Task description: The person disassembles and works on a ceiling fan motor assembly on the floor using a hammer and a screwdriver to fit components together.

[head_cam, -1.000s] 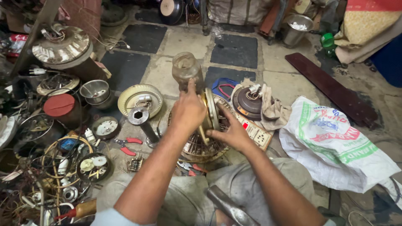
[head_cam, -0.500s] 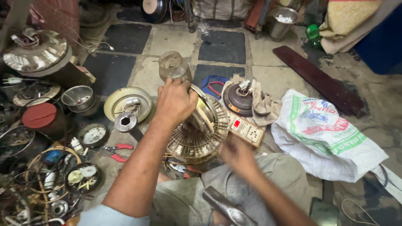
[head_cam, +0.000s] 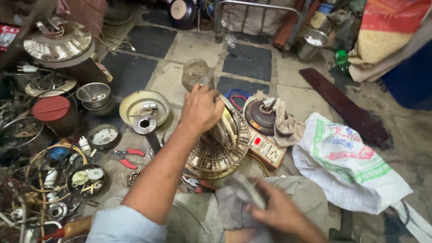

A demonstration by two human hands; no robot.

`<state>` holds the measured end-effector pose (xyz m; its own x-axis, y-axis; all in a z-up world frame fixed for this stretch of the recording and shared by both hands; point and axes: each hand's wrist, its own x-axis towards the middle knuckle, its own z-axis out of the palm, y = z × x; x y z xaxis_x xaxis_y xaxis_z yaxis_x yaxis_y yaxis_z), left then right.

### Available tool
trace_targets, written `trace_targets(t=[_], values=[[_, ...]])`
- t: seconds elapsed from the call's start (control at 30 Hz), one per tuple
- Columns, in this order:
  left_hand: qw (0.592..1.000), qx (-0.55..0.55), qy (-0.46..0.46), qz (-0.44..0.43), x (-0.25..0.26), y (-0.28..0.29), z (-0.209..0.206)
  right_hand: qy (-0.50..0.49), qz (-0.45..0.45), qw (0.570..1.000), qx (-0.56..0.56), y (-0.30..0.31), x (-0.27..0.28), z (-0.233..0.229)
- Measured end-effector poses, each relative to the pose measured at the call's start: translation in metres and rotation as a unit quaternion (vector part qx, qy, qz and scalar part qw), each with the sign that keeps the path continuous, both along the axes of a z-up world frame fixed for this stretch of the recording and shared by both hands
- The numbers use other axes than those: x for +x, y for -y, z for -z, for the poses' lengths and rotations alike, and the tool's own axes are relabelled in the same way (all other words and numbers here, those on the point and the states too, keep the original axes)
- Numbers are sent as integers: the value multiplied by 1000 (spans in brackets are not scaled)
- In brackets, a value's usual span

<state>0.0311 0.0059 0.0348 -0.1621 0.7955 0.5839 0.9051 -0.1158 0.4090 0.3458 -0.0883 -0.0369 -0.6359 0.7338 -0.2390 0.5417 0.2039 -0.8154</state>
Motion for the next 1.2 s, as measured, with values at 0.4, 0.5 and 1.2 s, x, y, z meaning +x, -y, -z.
trace_targets(t=[0.4, 0.5, 1.2], values=[[1000, -14, 15, 7, -6, -6, 4, 216, -166, 715, 644, -134, -66, -171], [999, -38, 27, 12, -8, -7, 5, 262, -119, 700, 653, -141, -72, -180], [987, -162, 7, 15, -10, -5, -9, 361, -120, 646, 662, -143, -97, -176]])
